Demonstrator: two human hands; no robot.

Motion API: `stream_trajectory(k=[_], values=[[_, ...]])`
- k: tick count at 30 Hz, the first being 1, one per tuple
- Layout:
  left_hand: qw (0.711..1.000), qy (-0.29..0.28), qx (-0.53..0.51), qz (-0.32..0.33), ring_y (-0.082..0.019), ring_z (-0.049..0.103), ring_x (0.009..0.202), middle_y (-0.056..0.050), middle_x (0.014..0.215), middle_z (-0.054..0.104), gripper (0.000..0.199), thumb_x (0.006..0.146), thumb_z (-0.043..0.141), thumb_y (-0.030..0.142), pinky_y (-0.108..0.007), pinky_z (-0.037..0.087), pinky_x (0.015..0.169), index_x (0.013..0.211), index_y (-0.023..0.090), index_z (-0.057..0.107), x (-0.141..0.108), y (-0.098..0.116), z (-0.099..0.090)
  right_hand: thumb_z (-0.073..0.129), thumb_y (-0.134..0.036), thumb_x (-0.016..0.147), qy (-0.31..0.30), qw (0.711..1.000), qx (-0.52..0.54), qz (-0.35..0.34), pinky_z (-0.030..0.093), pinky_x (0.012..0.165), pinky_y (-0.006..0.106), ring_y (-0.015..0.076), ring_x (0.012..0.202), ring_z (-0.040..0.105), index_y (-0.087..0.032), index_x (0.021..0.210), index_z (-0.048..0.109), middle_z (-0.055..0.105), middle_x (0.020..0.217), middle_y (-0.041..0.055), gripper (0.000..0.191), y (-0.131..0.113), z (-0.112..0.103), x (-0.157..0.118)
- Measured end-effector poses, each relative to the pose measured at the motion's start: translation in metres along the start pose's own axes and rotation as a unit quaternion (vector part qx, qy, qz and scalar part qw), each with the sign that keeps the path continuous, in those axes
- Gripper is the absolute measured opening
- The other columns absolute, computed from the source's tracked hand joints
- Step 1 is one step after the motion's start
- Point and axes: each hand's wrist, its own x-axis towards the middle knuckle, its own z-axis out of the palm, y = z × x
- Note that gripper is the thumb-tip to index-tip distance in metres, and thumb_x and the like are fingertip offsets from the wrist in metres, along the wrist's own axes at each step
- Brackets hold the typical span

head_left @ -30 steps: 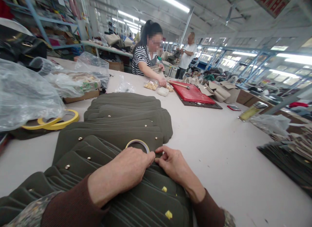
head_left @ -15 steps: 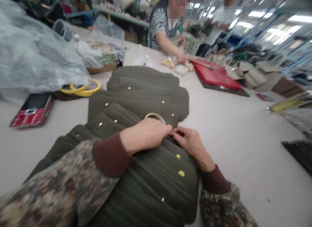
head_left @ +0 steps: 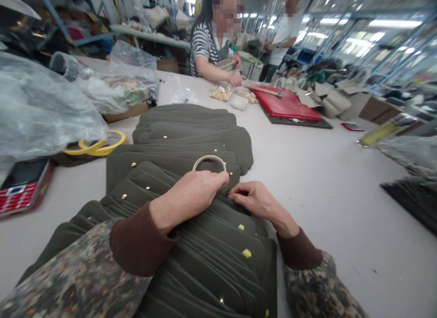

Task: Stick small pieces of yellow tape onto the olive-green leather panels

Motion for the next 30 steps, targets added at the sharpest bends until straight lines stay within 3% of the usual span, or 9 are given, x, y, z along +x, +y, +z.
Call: stream_trajectory(k=[5,11,17,20,25,27,30], values=[[0.994,0.073,-0.086,0.005,-0.017,0.068,0.085,-0.003,0.097,0.069,0.019,0.096,0.039,0.023,-0.027,0.05,0.075,0.111,0.022,0.05,0.0,-0.004,0.001,0.063,-0.031,0.082,0.141,0.981,0.117,-0.057,0.046,0.054,0.023,0.0127,0.056,0.057,-0.015,0.088,0.073,0.067,0.065,0.0008,0.02,-0.006,-0.006,0.0],[0.994,0.056,-0.097,0.0,-0.019,0.07,0.087,-0.005,0.098,0.07,0.037,0.095,0.037,0.021,-0.028,0.052,0.073,0.132,0.024,0.032,-0.002,0.0,0.002,0.062,-0.017,0.082,0.173,0.964,0.037,-0.198,0.052,0.073,0.027,0.0165,0.079,0.065,-0.018,0.099,0.07,0.071,0.091,0.0053,0.019,-0.023,0.003,-0.006],[0.998,0.046,-0.045,-0.016,-0.019,0.07,0.072,-0.003,0.083,0.069,0.025,0.096,0.037,0.024,-0.024,0.045,0.055,0.12,0.021,0.039,-0.003,0.004,0.004,0.053,-0.013,0.086,0.197,0.94,-0.068,-0.269,0.049,0.069,0.027,0.0153,0.072,0.062,-0.02,0.088,0.068,0.069,0.08,0.0043,0.017,-0.031,0.012,-0.006],[0.998,0.049,-0.037,-0.027,-0.017,0.068,0.065,-0.001,0.074,0.067,0.017,0.097,0.037,0.024,-0.023,0.04,0.05,0.111,0.021,0.044,-0.002,0.005,0.004,0.051,-0.012,0.084,0.228,0.925,-0.128,-0.274,0.047,0.063,0.026,0.015,0.064,0.059,-0.02,0.081,0.066,0.066,0.071,0.0033,0.018,-0.029,0.016,-0.004],[0.994,0.074,-0.07,-0.029,-0.015,0.065,0.07,-0.001,0.081,0.067,0.012,0.095,0.039,0.018,-0.024,0.042,0.059,0.096,0.021,0.05,0.0,0.003,0.004,0.051,-0.012,0.081,0.28,0.915,-0.136,-0.255,0.047,0.059,0.026,0.0147,0.058,0.058,-0.02,0.075,0.065,0.065,0.067,0.0033,0.017,-0.031,0.023,-0.004],[0.994,0.086,-0.069,-0.028,-0.015,0.063,0.069,0.0,0.079,0.066,0.014,0.095,0.038,0.016,-0.024,0.042,0.06,0.09,0.021,0.051,0.001,0.004,0.003,0.054,-0.014,0.079,0.284,0.93,-0.092,-0.215,0.046,0.057,0.025,0.0143,0.056,0.058,-0.02,0.073,0.066,0.065,0.065,0.0024,0.014,-0.033,0.025,-0.003],[0.99,0.119,-0.066,-0.02,-0.013,0.058,0.063,0.001,0.073,0.062,0.018,0.094,0.038,0.015,-0.024,0.039,0.058,0.082,0.02,0.05,0.001,0.005,0.004,0.059,-0.02,0.076,0.25,0.96,0.078,-0.102,0.046,0.05,0.023,0.0129,0.05,0.057,-0.018,0.071,0.065,0.063,0.057,0.0,0.009,-0.036,0.027,0.0]])
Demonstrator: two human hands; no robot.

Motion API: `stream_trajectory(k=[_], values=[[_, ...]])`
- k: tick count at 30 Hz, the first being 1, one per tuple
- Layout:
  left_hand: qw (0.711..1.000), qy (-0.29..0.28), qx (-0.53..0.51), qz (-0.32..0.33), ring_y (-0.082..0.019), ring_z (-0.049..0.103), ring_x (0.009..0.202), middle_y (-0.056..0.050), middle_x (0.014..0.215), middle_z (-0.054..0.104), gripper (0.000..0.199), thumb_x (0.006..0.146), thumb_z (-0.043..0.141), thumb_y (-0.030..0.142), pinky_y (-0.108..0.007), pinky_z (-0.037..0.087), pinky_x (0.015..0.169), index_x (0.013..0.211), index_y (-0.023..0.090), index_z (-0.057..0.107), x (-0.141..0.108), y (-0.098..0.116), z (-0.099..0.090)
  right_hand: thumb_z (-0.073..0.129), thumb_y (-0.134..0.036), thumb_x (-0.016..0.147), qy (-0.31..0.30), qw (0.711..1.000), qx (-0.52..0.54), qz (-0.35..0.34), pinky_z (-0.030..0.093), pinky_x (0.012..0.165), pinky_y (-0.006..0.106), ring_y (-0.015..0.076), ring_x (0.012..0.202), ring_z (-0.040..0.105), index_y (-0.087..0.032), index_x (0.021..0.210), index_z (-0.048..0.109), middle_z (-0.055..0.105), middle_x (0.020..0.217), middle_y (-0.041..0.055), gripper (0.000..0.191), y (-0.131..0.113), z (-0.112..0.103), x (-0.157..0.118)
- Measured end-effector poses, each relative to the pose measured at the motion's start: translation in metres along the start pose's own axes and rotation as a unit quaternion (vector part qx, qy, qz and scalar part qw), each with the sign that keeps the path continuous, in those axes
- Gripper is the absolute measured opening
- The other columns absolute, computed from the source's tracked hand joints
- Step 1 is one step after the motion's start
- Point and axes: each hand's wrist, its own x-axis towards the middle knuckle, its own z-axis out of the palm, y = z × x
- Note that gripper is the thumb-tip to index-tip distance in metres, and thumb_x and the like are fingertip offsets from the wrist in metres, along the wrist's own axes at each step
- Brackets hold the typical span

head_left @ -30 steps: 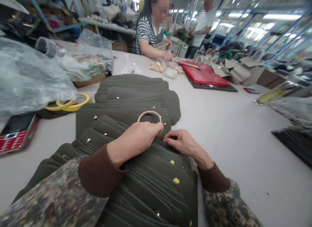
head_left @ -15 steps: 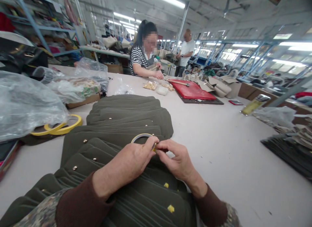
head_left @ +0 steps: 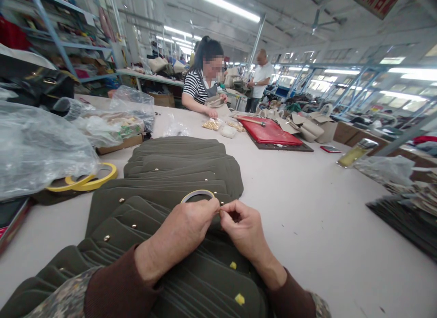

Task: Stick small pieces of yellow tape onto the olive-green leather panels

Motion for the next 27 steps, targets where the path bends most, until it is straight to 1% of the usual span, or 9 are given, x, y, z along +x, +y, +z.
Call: stream_trajectory(k=[2,4,8,13,17,18,20,23,27], values=[[1.0,0.026,-0.003,0.004,-0.012,0.055,0.06,0.001,0.07,0.06,0.018,0.093,0.038,0.014,-0.023,0.038,0.056,0.08,0.02,0.05,0.0,0.001,0.001,0.062,-0.025,0.075,-0.017,0.989,0.11,0.1,0.045,0.045,0.021,0.0115,0.043,0.056,-0.016,0.07,0.065,0.06,0.05,-0.002,0.011,0.001,0.003,0.003],[0.999,0.042,0.001,0.002,-0.012,0.054,0.059,0.002,0.069,0.059,0.018,0.092,0.038,0.014,-0.023,0.037,0.055,0.08,0.02,0.049,-0.001,0.001,0.003,0.065,-0.029,0.072,-0.022,0.971,0.18,0.155,0.045,0.041,0.02,0.0104,0.039,0.055,-0.015,0.069,0.064,0.059,0.048,-0.003,0.014,0.002,0.006,0.005],[0.998,0.05,0.021,-0.008,-0.012,0.055,0.059,0.002,0.069,0.06,0.018,0.092,0.038,0.015,-0.023,0.036,0.055,0.081,0.021,0.05,-0.001,0.0,0.007,0.07,-0.03,0.067,-0.001,0.959,0.213,0.188,0.045,0.038,0.019,0.0095,0.036,0.054,-0.014,0.066,0.064,0.058,0.045,-0.0037,0.018,-0.001,0.009,0.006],[0.997,0.065,0.039,-0.002,-0.013,0.058,0.064,0.0,0.071,0.062,0.018,0.092,0.038,0.014,-0.023,0.038,0.057,0.081,0.02,0.05,-0.002,0.003,0.009,0.069,-0.026,0.066,0.022,0.967,0.189,0.172,0.05,0.041,0.019,0.0089,0.04,0.055,-0.013,0.066,0.065,0.06,0.048,-0.0029,0.014,-0.004,0.012,0.004],[0.997,0.079,-0.02,-0.012,-0.012,0.056,0.061,0.001,0.072,0.061,0.019,0.095,0.036,0.019,-0.022,0.039,0.057,0.082,0.02,0.05,-0.004,0.009,0.008,0.072,-0.028,0.061,0.063,0.93,0.257,0.254,0.05,0.038,0.018,0.0064,0.037,0.049,-0.013,0.063,0.063,0.054,0.045,-0.0053,0.017,0.012,0.007,0.012],[0.997,0.075,-0.027,-0.018,-0.011,0.056,0.061,0.001,0.073,0.061,0.019,0.096,0.036,0.02,-0.022,0.04,0.057,0.083,0.02,0.05,-0.005,0.009,0.008,0.073,-0.029,0.059,0.073,0.924,0.264,0.269,0.05,0.038,0.018,0.006,0.037,0.048,-0.013,0.062,0.063,0.054,0.046,-0.0054,0.019,0.017,0.003,0.014],[0.998,0.052,-0.002,-0.027,-0.013,0.058,0.065,0.001,0.076,0.062,0.017,0.096,0.037,0.02,-0.024,0.041,0.059,0.087,0.02,0.052,-0.005,0.006,0.009,0.077,-0.029,0.056,0.066,0.924,0.262,0.271,0.05,0.039,0.018,0.0067,0.04,0.051,-0.012,0.064,0.065,0.057,0.048,-0.0037,0.022,0.028,-0.005,0.019],[0.996,-0.005,0.078,-0.036,-0.018,0.061,0.077,-0.001,0.083,0.063,0.015,0.095,0.04,0.018,-0.027,0.043,0.064,0.09,0.021,0.054,-0.002,-0.001,0.011,0.082,-0.035,0.057,0.024,0.942,0.232,0.24,0.052,0.043,0.019,0.0091,0.047,0.057,-0.011,0.071,0.07,0.064,0.057,0.0006,0.03,0.039,-0.014,0.022],[0.989,-0.067,0.118,-0.052,-0.018,0.06,0.077,-0.002,0.085,0.061,0.015,0.093,0.041,0.015,-0.028,0.045,0.064,0.091,0.021,0.055,0.001,-0.004,0.011,0.078,-0.041,0.064,-0.011,0.966,0.165,0.197,0.051,0.046,0.02,0.0094,0.047,0.057,-0.012,0.074,0.071,0.065,0.056,0.0012,0.031,0.045,-0.013,0.02]])
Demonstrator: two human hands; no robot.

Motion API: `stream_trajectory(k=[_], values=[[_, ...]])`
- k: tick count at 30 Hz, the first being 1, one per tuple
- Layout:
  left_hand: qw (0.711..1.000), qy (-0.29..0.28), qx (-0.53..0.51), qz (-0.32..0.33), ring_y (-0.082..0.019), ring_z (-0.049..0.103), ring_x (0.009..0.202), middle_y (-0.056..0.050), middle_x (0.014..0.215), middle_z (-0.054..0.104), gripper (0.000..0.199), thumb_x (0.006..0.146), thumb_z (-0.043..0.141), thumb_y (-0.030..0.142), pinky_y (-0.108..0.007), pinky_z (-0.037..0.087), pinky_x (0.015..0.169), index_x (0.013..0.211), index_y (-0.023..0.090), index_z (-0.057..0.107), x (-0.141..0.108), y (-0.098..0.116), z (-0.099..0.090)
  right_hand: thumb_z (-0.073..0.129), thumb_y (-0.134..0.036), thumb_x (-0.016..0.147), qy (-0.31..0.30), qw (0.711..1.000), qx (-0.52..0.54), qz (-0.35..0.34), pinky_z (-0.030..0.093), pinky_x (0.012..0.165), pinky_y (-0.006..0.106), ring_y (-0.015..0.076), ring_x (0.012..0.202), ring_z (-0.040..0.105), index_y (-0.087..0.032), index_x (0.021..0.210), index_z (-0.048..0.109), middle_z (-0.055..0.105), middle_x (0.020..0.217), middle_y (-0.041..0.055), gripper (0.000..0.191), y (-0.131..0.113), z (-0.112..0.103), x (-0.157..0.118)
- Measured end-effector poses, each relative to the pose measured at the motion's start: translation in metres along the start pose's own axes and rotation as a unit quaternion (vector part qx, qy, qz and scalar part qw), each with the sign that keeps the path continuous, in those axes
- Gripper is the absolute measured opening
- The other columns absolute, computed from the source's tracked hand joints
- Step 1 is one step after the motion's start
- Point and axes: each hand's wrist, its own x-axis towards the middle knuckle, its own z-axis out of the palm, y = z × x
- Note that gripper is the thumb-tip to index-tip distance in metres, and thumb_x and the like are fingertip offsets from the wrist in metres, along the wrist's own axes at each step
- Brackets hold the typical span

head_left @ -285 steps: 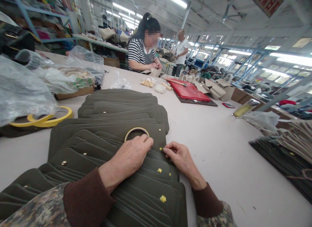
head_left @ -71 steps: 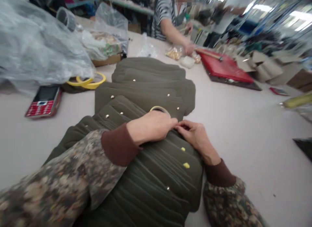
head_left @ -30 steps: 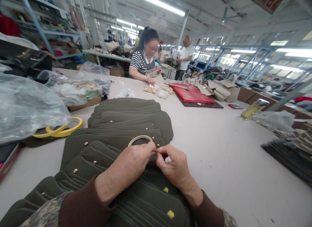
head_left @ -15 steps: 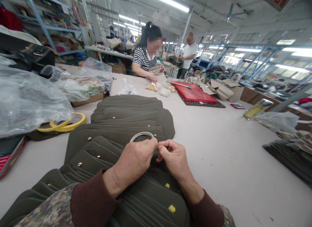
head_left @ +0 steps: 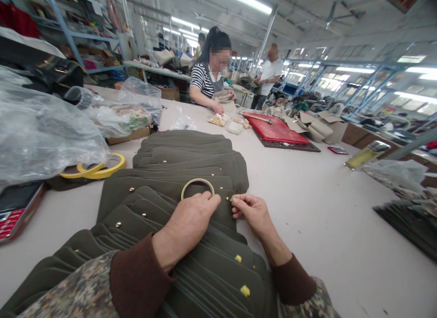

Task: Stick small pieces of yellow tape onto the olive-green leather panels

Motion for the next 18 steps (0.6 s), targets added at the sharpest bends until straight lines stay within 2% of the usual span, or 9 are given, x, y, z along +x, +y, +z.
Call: stream_trajectory(k=[6,12,15,18], values=[[0.999,-0.031,0.016,-0.005,-0.018,0.062,0.077,-0.003,0.085,0.06,0.017,0.092,0.04,0.013,-0.028,0.048,0.067,0.092,0.019,0.055,0.001,0.004,-0.001,0.067,-0.039,0.075,0.004,0.992,-0.116,-0.049,0.046,0.043,0.02,0.0099,0.044,0.053,-0.014,0.076,0.069,0.06,0.053,-0.0016,0.025,0.006,0.011,-0.001],[0.998,-0.047,0.03,-0.008,-0.02,0.063,0.081,-0.004,0.085,0.061,0.017,0.092,0.039,0.012,-0.03,0.05,0.07,0.093,0.018,0.055,0.002,0.005,-0.001,0.061,-0.033,0.08,0.039,0.96,-0.236,-0.142,0.047,0.05,0.023,0.0138,0.051,0.059,-0.017,0.08,0.068,0.065,0.058,-0.0001,0.018,0.004,0.021,-0.001],[0.998,-0.046,0.033,-0.008,-0.022,0.063,0.082,-0.005,0.086,0.062,0.017,0.092,0.039,0.014,-0.032,0.05,0.069,0.093,0.019,0.055,0.001,0.003,0.0,0.064,-0.033,0.078,0.06,0.964,-0.231,-0.116,0.047,0.045,0.023,0.014,0.044,0.057,-0.017,0.096,0.063,0.06,0.05,-0.0045,0.024,0.003,0.018,-0.003],[0.998,-0.049,0.029,-0.009,-0.022,0.064,0.08,-0.005,0.085,0.062,0.018,0.092,0.039,0.014,-0.032,0.05,0.067,0.094,0.019,0.056,0.0,0.001,0.002,0.064,-0.04,0.079,0.06,0.983,-0.161,-0.059,0.048,0.043,0.023,0.0144,0.044,0.059,-0.016,0.088,0.063,0.063,0.054,-0.0016,0.025,0.006,0.011,-0.005]])
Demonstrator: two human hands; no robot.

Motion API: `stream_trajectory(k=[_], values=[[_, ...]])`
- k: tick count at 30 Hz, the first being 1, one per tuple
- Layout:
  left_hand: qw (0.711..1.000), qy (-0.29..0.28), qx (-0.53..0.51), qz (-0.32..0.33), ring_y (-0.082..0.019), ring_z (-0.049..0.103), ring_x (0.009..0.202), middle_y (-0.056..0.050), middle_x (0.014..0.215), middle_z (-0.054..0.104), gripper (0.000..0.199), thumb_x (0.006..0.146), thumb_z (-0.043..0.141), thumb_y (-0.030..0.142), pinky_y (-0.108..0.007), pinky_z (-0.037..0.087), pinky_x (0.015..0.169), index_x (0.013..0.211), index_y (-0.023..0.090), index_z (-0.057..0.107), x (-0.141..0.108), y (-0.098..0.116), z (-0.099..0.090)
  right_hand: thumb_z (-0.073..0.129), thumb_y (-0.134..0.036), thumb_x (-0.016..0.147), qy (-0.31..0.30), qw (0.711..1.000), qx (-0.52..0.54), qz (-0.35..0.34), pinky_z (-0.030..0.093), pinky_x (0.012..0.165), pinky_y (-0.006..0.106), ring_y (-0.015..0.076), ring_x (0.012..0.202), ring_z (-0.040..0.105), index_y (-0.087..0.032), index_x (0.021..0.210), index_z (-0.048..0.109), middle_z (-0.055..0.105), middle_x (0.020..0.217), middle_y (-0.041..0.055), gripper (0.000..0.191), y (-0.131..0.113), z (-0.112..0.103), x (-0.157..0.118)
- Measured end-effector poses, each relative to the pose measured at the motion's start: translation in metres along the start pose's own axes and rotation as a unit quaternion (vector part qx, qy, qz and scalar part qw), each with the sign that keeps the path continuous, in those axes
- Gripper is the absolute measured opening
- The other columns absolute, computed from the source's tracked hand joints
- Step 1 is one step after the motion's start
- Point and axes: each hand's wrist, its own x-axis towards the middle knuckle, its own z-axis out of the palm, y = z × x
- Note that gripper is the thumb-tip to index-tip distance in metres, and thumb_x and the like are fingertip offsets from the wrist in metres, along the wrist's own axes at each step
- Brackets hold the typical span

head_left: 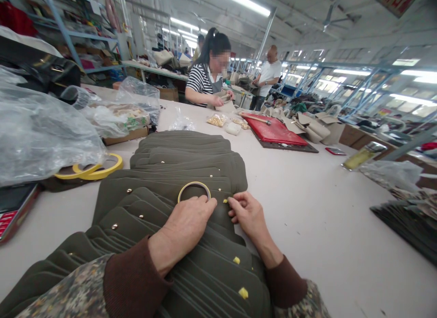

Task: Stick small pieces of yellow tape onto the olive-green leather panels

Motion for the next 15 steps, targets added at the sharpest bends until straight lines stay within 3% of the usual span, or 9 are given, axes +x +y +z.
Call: stream_trajectory(k=[3,6,10,15], values=[[1.0,0.001,-0.001,0.007,-0.021,0.064,0.081,-0.005,0.086,0.063,0.019,0.092,0.038,0.014,-0.032,0.05,0.069,0.095,0.02,0.056,0.0,-0.001,0.001,0.063,-0.039,0.081,-0.021,0.999,-0.007,-0.043,0.052,0.052,0.025,0.0158,0.055,0.064,-0.016,0.078,0.068,0.067,0.062,0.0028,0.023,0.005,-0.003,-0.002],[1.0,-0.005,-0.003,0.008,-0.021,0.063,0.082,-0.006,0.087,0.063,0.019,0.093,0.038,0.014,-0.032,0.049,0.07,0.095,0.019,0.056,0.0,0.0,0.001,0.062,-0.031,0.082,-0.001,0.988,-0.093,-0.123,0.051,0.06,0.026,0.0164,0.059,0.063,-0.018,0.078,0.073,0.069,0.065,0.0029,0.017,0.006,0.0,-0.001],[1.0,0.003,-0.02,0.021,-0.022,0.062,0.082,-0.006,0.086,0.063,0.019,0.094,0.036,0.016,-0.032,0.048,0.069,0.093,0.019,0.054,-0.001,0.001,-0.003,0.06,-0.027,0.083,0.019,0.972,-0.153,-0.177,0.047,0.063,0.026,0.0156,0.061,0.062,-0.019,0.076,0.072,0.069,0.069,0.0027,0.016,0.004,0.006,0.003],[0.998,0.001,-0.066,0.002,-0.02,0.062,0.078,-0.004,0.086,0.063,0.019,0.094,0.033,0.014,-0.031,0.046,0.067,0.092,0.019,0.052,0.0,-0.006,-0.009,0.061,-0.021,0.082,-0.033,0.952,-0.214,-0.215,0.043,0.062,0.024,0.0134,0.062,0.058,-0.018,0.077,0.07,0.064,0.067,0.0005,0.011,-0.003,-0.003,0.001]])
